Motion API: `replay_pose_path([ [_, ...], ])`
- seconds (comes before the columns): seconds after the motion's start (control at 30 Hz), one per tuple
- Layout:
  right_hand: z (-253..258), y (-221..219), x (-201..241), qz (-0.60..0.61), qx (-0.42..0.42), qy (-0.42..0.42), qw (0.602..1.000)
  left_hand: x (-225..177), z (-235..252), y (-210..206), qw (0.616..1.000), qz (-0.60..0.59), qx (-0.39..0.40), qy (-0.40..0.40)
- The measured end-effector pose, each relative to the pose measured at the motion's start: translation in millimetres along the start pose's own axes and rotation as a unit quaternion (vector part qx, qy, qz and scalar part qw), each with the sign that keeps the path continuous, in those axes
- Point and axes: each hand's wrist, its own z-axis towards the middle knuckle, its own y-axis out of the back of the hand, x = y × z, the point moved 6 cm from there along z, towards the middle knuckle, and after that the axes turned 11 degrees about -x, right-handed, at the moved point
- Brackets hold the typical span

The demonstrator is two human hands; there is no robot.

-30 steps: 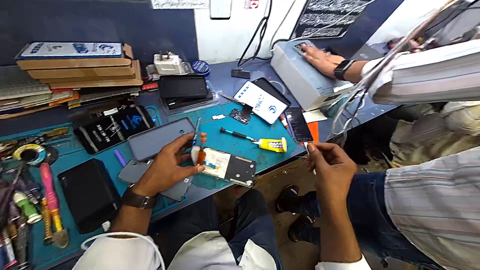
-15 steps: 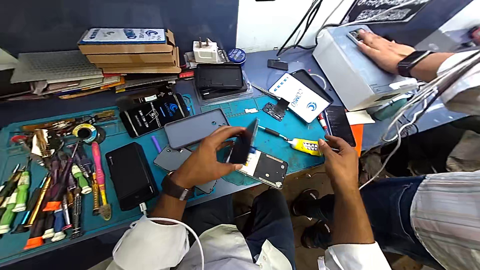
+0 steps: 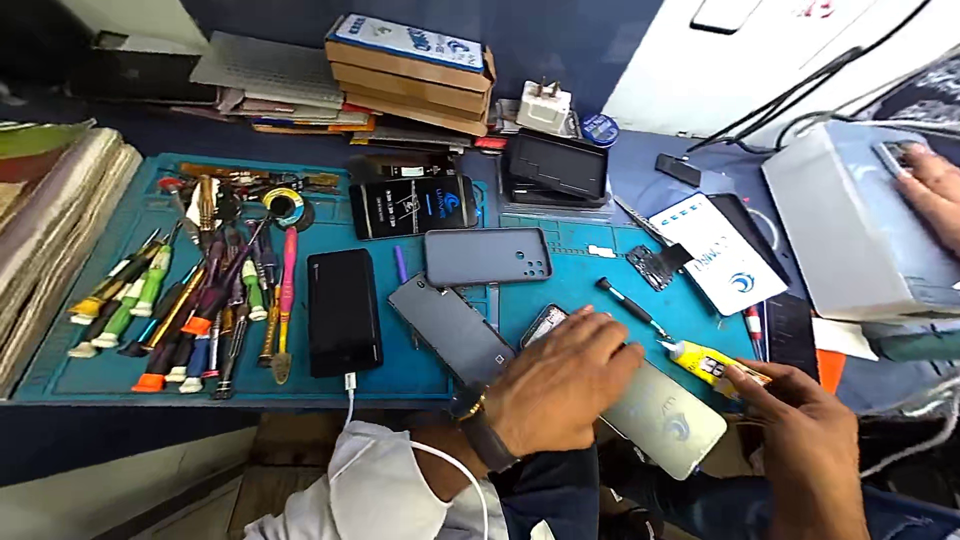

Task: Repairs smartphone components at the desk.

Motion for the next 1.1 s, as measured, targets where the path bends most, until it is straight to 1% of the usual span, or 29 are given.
replay_pose_path([
  [0.07,-0.9,4.9,9.4,0.032,-0.013,0.019,0.999,-7.7,-0.1,-3.5,1.0,0.0,0.005,0.001],
  [0.17,-2.2,9.3,33.7,0.104,-0.034,0.014,0.994,-16.3,-0.9,-10.1,1.0,-0.006,0.007,-0.002],
  [0.23,-4.4,4.7,56.3,0.142,-0.012,0.043,0.989,-21.3,-1.1,-14.2,1.0,-0.009,0.01,-0.008],
  [0.33,-11.9,-15.6,93.1,0.157,0.068,0.128,0.977,-25.8,-1.4,-21.4,1.0,-0.028,0.008,-0.011],
  [0.4,-21.6,-35.0,116.4,0.155,0.119,0.196,0.961,-27.0,-1.8,-26.4,0.999,-0.03,0.013,-0.011],
  [0.47,-35.8,-55.6,137.5,0.115,0.165,0.271,0.941,-27.3,-4.2,-29.8,1.0,-0.029,0.005,-0.011],
  [0.57,-53.5,-82.9,156.3,0.022,0.2,0.396,0.896,-29.7,-9.7,-30.2,0.999,-0.009,-0.025,-0.018],
  [0.63,-59.1,-97.4,160.4,-0.013,0.218,0.443,0.87,-31.5,-12.6,-30.9,0.999,0.01,-0.028,-0.028],
  [0.73,-62.6,-110.3,160.3,-0.021,0.24,0.461,0.854,-31.7,-15.4,-31.4,0.999,0.024,-0.02,-0.027],
  [0.93,-60.9,-115.6,160.2,-0.034,0.226,0.471,0.852,-27.8,-16.8,-33.4,0.999,0.027,-0.018,-0.019],
  [1.1,-60.8,-119.1,161.4,-0.035,0.234,0.471,0.85,-27.5,-16.7,-32.0,0.999,0.031,-0.021,-0.018],
])
